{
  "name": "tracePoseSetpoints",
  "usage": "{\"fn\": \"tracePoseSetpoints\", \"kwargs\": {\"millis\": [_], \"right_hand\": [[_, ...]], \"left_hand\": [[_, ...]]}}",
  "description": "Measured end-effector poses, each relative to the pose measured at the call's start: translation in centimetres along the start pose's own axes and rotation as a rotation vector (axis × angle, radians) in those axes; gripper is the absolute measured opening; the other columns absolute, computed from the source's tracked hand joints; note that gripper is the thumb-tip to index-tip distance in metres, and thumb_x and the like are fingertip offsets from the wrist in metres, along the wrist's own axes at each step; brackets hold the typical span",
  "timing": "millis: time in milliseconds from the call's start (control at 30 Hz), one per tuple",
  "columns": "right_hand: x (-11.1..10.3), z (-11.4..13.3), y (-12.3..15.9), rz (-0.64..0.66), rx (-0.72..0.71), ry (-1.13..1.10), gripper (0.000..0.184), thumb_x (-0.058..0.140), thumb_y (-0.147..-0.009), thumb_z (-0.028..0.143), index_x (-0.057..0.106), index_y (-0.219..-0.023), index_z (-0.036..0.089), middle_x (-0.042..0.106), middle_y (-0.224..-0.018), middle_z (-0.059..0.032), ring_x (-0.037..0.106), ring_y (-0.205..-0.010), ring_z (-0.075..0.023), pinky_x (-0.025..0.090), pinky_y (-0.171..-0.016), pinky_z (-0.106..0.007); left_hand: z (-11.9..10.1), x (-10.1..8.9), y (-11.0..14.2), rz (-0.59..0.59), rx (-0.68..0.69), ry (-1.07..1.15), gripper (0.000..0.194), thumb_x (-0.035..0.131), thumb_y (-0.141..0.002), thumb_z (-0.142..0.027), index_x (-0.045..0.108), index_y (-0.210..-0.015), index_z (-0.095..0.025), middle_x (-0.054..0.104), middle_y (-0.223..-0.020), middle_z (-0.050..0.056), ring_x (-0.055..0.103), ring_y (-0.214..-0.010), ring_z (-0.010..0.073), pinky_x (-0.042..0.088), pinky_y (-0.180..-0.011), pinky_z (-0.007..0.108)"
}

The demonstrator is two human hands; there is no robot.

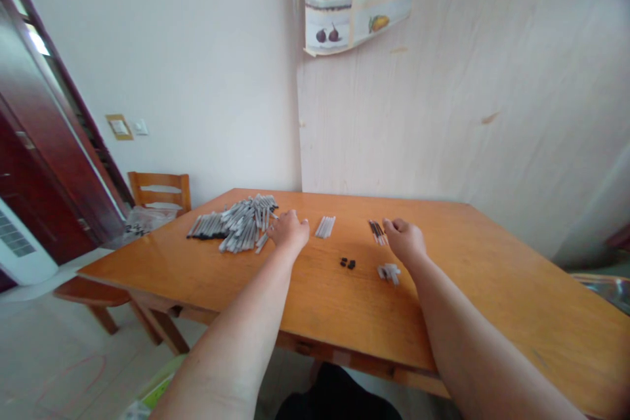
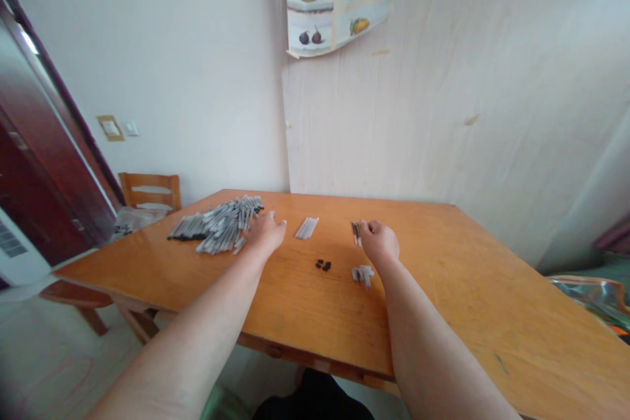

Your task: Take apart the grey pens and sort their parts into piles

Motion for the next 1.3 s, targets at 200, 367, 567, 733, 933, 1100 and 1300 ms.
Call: {"fn": "tracePoseSetpoints", "kwargs": {"millis": [200, 367, 567, 733, 933, 1100, 1300], "right_hand": [[0.2, -0.1, 0.1, 0.007, 0.007, 0.006, 0.05, 0.038, -0.088, 0.056, 0.052, -0.056, 0.02, 0.05, -0.055, -0.002, 0.043, -0.053, -0.0129, 0.023, -0.051, -0.027], [0.3, -0.1, 0.1, 0.029, 0.01, 0.028, 0.05, 0.037, -0.088, 0.056, 0.055, -0.058, 0.021, 0.052, -0.057, -0.0028, 0.043, -0.054, -0.0138, 0.022, -0.051, -0.027], [0.2, 0.1, 0.4, 0.045, -0.007, 0.036, 0.051, 0.037, -0.09, 0.056, 0.059, -0.061, 0.02, 0.056, -0.059, -0.0046, 0.045, -0.055, -0.0145, 0.023, -0.052, -0.027], [0.4, 0.1, 0.5, 0.051, -0.019, 0.041, 0.051, 0.038, -0.09, 0.056, 0.061, -0.062, 0.02, 0.057, -0.06, -0.0047, 0.046, -0.056, -0.0148, 0.024, -0.052, -0.027], [0.4, 0.1, 0.4, 0.063, -0.007, 0.04, 0.051, 0.037, -0.089, 0.057, 0.06, -0.062, 0.02, 0.057, -0.062, -0.0048, 0.047, -0.058, -0.015, 0.025, -0.053, -0.027], [0.5, 0.2, 0.5, 0.07, -0.019, 0.036, 0.049, 0.038, -0.089, 0.056, 0.057, -0.06, 0.02, 0.057, -0.062, -0.0046, 0.047, -0.058, -0.0148, 0.024, -0.052, -0.027], [0.5, 0.2, 0.5, 0.056, -0.03, 0.035, 0.049, 0.038, -0.089, 0.056, 0.056, -0.06, 0.02, 0.056, -0.06, -0.0042, 0.047, -0.057, -0.0146, 0.024, -0.052, -0.027]], "left_hand": [[4.7, -2.1, -0.5, -0.115, 0.021, -0.211, 0.034, 0.051, -0.084, -0.039, 0.064, -0.111, -0.023, 0.058, -0.127, 0.017, 0.043, -0.125, 0.0381, 0.027, -0.102, 0.059], [7.5, -2.4, -0.9, -0.152, 0.025, -0.341, 0.032, 0.053, -0.083, -0.037, 0.068, -0.107, -0.022, 0.056, -0.129, 0.018, 0.036, -0.13, 0.0383, 0.02, -0.106, 0.061], [8.8, -2.0, -1.0, -0.107, 0.026, -0.389, 0.031, 0.053, -0.082, -0.037, 0.072, -0.104, -0.025, 0.057, -0.131, 0.016, 0.03, -0.135, 0.0392, 0.015, -0.108, 0.061], [9.2, -1.6, -0.7, -0.086, 0.029, -0.417, 0.031, 0.052, -0.082, -0.037, 0.073, -0.103, -0.027, 0.056, -0.134, 0.014, 0.028, -0.137, 0.0379, 0.013, -0.11, 0.059], [9.5, -1.1, -0.6, -0.098, 0.029, -0.415, 0.03, 0.051, -0.083, -0.035, 0.073, -0.102, -0.027, 0.056, -0.136, 0.013, 0.025, -0.139, 0.0374, 0.012, -0.11, 0.06], [9.4, -1.1, -0.7, -0.088, -0.005, -0.397, 0.029, 0.051, -0.083, -0.034, 0.073, -0.101, -0.028, 0.057, -0.134, 0.012, 0.028, -0.138, 0.0363, 0.014, -0.109, 0.06], [9.2, -1.3, -0.5, -0.113, 0.0, -0.351, 0.029, 0.048, -0.085, -0.033, 0.072, -0.1, -0.027, 0.057, -0.132, 0.013, 0.029, -0.136, 0.0367, 0.019, -0.106, 0.059]]}}
Point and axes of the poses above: each hand's wrist, its own y-axis away from the middle knuckle, its own x-axis out of the palm, z = x × y, the point moved 3 cm from there along -y, towards the middle knuckle
